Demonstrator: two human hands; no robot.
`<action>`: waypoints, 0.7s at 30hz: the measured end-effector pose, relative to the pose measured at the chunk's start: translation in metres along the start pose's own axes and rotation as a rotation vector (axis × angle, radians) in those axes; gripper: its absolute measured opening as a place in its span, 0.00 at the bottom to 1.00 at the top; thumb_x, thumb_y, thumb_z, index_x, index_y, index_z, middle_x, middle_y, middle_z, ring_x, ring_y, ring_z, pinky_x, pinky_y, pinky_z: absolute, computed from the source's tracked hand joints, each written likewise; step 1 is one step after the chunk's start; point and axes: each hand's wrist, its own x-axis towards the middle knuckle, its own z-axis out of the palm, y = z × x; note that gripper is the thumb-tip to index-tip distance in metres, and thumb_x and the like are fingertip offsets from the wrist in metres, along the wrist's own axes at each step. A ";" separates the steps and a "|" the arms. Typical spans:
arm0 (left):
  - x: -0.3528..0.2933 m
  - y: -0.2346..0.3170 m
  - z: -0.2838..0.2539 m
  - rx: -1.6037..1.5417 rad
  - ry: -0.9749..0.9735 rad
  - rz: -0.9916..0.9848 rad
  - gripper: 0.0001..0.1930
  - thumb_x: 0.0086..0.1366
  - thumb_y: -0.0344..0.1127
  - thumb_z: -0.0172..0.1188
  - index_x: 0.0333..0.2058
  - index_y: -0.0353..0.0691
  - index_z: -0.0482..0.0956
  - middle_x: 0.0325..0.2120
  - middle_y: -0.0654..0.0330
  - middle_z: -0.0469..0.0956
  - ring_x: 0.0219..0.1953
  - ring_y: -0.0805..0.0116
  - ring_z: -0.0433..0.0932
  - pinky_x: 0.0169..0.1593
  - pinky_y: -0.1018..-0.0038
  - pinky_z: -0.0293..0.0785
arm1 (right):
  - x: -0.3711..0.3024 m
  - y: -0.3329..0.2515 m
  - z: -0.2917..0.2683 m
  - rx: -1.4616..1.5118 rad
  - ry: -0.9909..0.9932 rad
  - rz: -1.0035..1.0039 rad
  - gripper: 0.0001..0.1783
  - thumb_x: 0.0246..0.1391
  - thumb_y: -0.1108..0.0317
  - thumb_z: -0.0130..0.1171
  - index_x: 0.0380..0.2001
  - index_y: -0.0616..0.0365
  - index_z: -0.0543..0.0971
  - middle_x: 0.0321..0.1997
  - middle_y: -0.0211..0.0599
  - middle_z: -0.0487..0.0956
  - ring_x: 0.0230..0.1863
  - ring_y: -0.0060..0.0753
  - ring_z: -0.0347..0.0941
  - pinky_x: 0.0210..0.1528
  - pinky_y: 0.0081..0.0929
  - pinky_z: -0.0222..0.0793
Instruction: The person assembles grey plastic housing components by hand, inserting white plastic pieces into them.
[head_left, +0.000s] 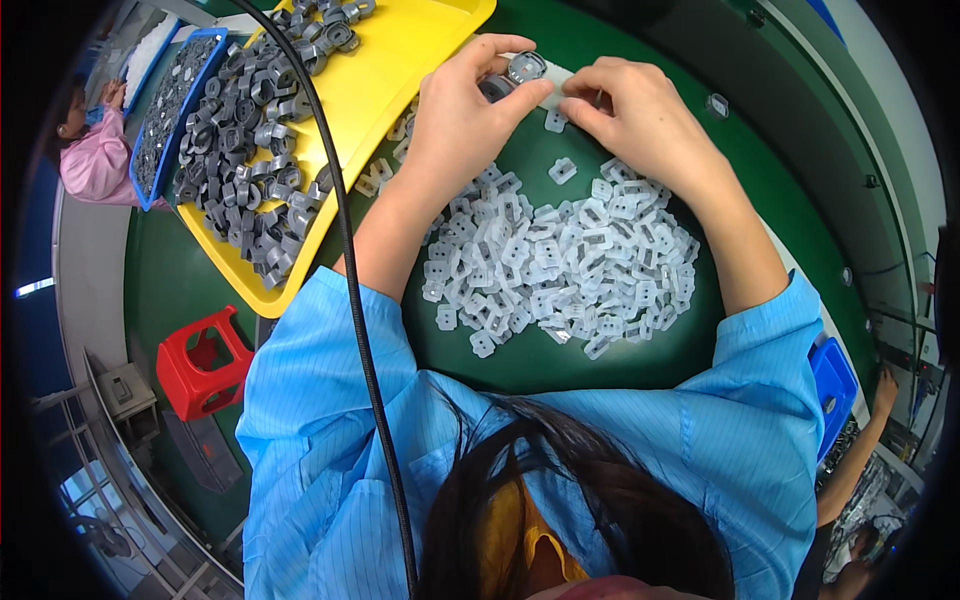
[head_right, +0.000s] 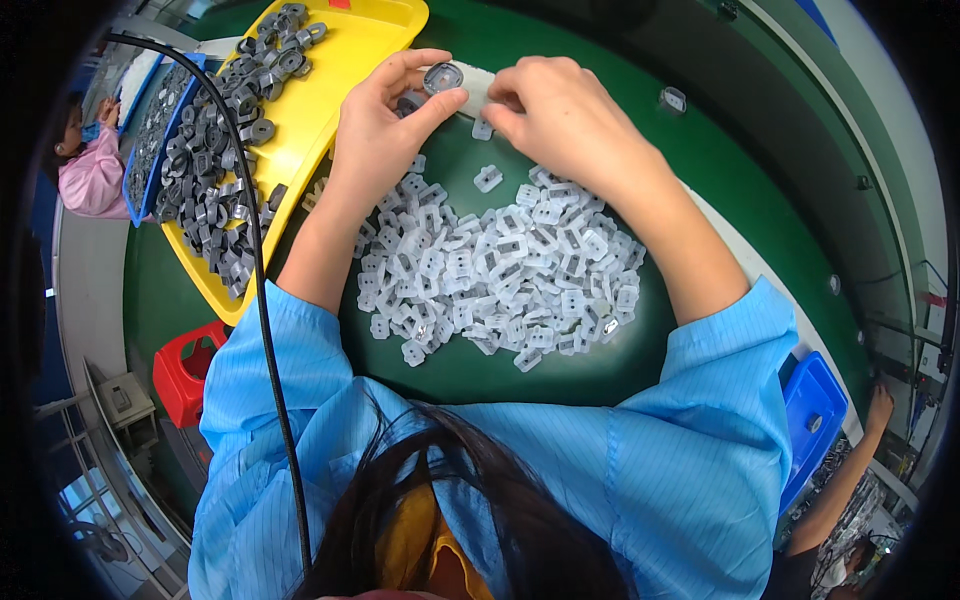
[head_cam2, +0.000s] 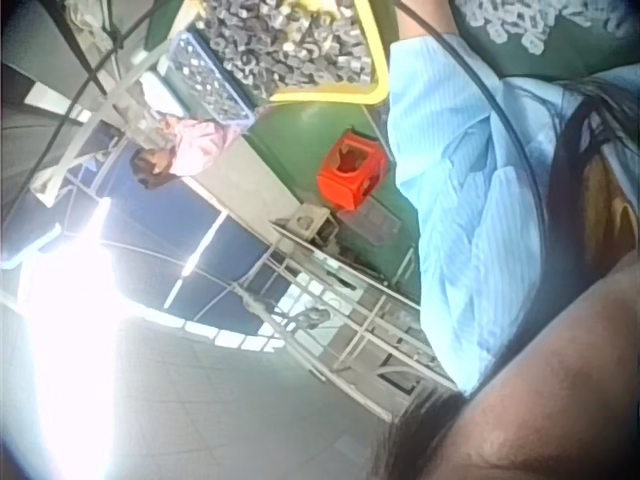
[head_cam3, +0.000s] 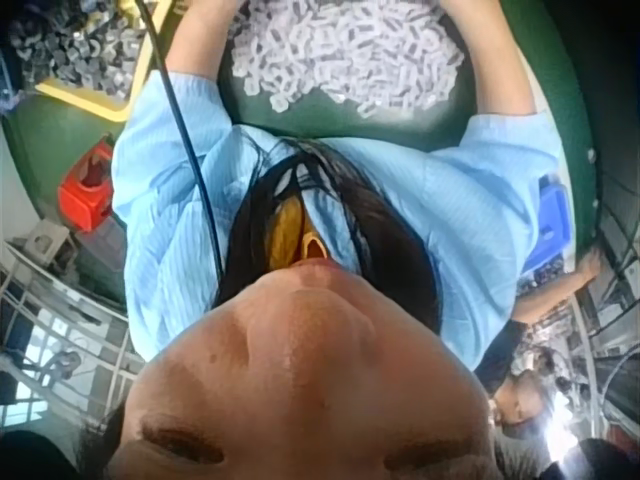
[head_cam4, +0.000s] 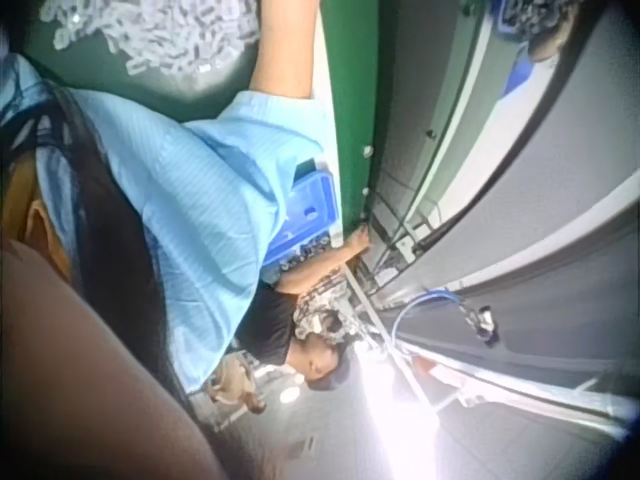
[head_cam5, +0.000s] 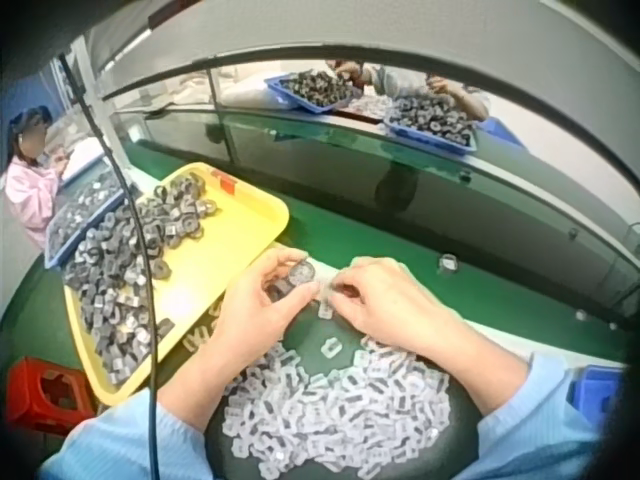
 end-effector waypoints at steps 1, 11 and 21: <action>0.000 0.001 0.001 -0.029 0.005 -0.011 0.19 0.55 0.32 0.69 0.46 0.36 0.78 0.30 0.63 0.80 0.28 0.80 0.74 0.34 0.82 0.72 | -0.002 -0.005 -0.002 -0.077 -0.004 0.080 0.09 0.46 0.69 0.63 0.31 0.61 0.81 0.32 0.45 0.78 0.37 0.48 0.76 0.40 0.39 0.72; -0.003 0.005 0.006 0.088 0.074 0.116 0.20 0.52 0.30 0.70 0.45 0.38 0.79 0.26 0.66 0.78 0.28 0.79 0.74 0.35 0.80 0.73 | 0.007 -0.006 -0.013 0.655 0.143 0.260 0.10 0.47 0.66 0.66 0.28 0.62 0.83 0.22 0.28 0.78 0.25 0.16 0.70 0.30 0.18 0.67; -0.006 0.016 0.012 0.118 0.163 0.327 0.17 0.50 0.27 0.69 0.39 0.36 0.78 0.25 0.58 0.78 0.27 0.68 0.78 0.33 0.75 0.75 | 0.008 0.002 0.004 0.415 0.243 0.124 0.13 0.48 0.64 0.67 0.33 0.63 0.82 0.28 0.27 0.81 0.28 0.14 0.71 0.32 0.13 0.66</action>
